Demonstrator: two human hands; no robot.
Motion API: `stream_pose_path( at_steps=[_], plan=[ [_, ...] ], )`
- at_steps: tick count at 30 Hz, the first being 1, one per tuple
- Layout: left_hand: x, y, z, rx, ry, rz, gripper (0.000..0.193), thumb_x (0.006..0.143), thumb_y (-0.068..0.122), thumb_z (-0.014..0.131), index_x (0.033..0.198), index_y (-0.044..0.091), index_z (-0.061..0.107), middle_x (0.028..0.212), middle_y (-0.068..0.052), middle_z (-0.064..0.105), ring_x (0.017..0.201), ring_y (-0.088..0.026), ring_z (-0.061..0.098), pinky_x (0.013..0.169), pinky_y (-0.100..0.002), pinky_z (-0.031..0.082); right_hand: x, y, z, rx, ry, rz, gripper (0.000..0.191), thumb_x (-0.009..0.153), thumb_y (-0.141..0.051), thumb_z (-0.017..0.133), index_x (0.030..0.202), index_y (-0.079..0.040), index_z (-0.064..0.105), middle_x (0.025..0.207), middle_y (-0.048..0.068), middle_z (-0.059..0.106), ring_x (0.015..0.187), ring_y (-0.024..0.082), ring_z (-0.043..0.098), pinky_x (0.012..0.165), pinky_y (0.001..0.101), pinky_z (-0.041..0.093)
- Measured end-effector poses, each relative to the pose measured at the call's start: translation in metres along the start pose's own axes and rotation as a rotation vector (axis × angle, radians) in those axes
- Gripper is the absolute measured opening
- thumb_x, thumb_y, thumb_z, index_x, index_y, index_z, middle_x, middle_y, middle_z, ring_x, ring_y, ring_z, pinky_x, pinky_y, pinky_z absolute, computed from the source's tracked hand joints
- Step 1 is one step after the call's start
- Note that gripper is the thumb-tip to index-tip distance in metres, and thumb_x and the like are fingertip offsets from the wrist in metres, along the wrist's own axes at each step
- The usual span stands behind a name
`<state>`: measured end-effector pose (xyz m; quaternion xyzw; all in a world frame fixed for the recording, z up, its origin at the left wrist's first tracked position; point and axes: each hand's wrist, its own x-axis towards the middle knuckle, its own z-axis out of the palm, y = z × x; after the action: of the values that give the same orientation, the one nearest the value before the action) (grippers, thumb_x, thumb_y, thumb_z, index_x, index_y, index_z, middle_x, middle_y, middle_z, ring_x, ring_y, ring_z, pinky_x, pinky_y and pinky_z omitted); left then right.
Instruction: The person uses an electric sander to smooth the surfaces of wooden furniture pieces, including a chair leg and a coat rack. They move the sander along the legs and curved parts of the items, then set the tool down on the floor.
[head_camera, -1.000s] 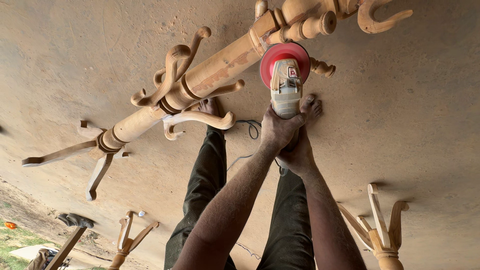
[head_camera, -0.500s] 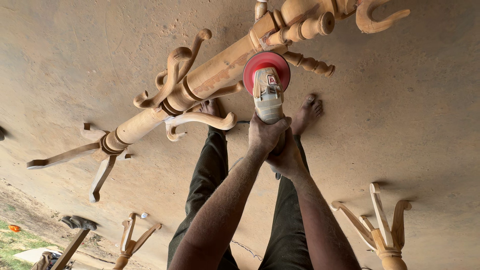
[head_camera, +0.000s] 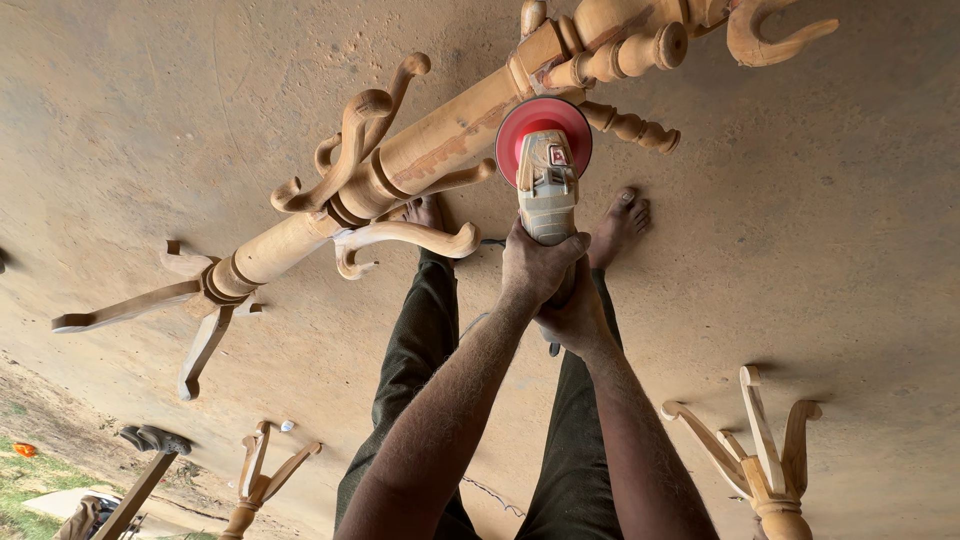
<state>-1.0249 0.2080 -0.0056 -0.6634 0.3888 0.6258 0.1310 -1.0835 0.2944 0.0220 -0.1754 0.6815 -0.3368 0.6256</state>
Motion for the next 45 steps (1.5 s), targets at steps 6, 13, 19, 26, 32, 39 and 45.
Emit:
stream_pose_path(
  at_steps=[6, 13, 19, 26, 32, 39, 45],
  plan=[
    [-0.012, 0.002, -0.019, -0.002, -0.006, -0.032, 0.074, 0.069, 0.038, 0.082, 0.128, 0.005, 0.052, 0.111, -0.015, 0.072, 0.103, -0.025, 0.075, 0.093, -0.041, 0.063, -0.002, -0.014, 0.015, -0.054, -0.04, -0.021, 0.103, 0.08, -0.026, 0.087, 0.148, -0.001, 0.013, 0.132, 0.018, 0.054, 0.119, 0.025, 0.066, 0.097, 0.0399, 0.063],
    [0.004, 0.013, -0.032, -0.044, 0.025, 0.034, 0.065, 0.068, 0.036, 0.081, 0.121, 0.005, 0.059, 0.104, -0.013, 0.074, 0.097, -0.024, 0.076, 0.09, -0.041, 0.064, 0.017, -0.02, 0.021, 0.067, -0.042, -0.012, 0.098, 0.081, -0.022, 0.084, 0.148, -0.002, 0.015, 0.118, 0.016, 0.061, 0.098, 0.021, 0.074, 0.081, 0.0356, 0.069],
    [-0.008, 0.007, -0.038, -0.152, -0.025, 0.002, 0.064, 0.07, 0.034, 0.082, 0.122, 0.005, 0.056, 0.106, -0.013, 0.073, 0.098, -0.023, 0.075, 0.091, -0.04, 0.064, 0.006, -0.015, 0.026, -0.078, -0.038, -0.116, 0.101, 0.083, -0.022, 0.086, 0.15, -0.002, 0.013, 0.127, 0.02, 0.057, 0.112, 0.025, 0.07, 0.091, 0.0384, 0.066],
    [0.01, 0.018, -0.058, -0.071, 0.014, 0.02, 0.064, 0.071, 0.038, 0.084, 0.119, 0.004, 0.06, 0.101, -0.013, 0.074, 0.093, -0.022, 0.076, 0.087, -0.039, 0.066, 0.028, -0.023, 0.032, -0.058, -0.042, -0.016, 0.116, 0.08, -0.028, 0.088, 0.155, -0.002, 0.004, 0.135, 0.021, 0.054, 0.12, 0.028, 0.067, 0.096, 0.0405, 0.065],
    [0.029, 0.041, -0.074, -0.055, 0.05, 0.079, 0.064, 0.07, 0.038, 0.086, 0.118, 0.004, 0.06, 0.1, -0.012, 0.076, 0.092, -0.021, 0.078, 0.085, -0.037, 0.067, 0.053, -0.044, 0.036, 0.027, -0.016, -0.145, 0.118, 0.079, -0.027, 0.09, 0.159, -0.004, 0.006, 0.142, 0.023, 0.053, 0.13, 0.032, 0.063, 0.108, 0.0459, 0.058],
    [0.038, 0.045, -0.07, -0.046, 0.035, 0.096, 0.067, 0.069, 0.04, 0.085, 0.119, 0.004, 0.061, 0.1, -0.012, 0.076, 0.092, -0.021, 0.078, 0.086, -0.037, 0.066, 0.063, -0.053, 0.032, 0.136, -0.02, -0.146, 0.117, 0.079, -0.027, 0.089, 0.158, -0.004, 0.006, 0.142, 0.021, 0.05, 0.13, 0.031, 0.062, 0.109, 0.0451, 0.058],
    [0.038, 0.042, -0.073, 0.025, 0.056, 0.076, 0.065, 0.07, 0.037, 0.084, 0.12, 0.004, 0.059, 0.101, -0.012, 0.074, 0.094, -0.021, 0.076, 0.086, -0.036, 0.065, 0.062, -0.059, 0.037, 0.161, -0.03, -0.143, 0.114, 0.081, -0.027, 0.089, 0.158, -0.005, 0.008, 0.143, 0.021, 0.051, 0.132, 0.03, 0.062, 0.109, 0.0453, 0.059]
  ],
)
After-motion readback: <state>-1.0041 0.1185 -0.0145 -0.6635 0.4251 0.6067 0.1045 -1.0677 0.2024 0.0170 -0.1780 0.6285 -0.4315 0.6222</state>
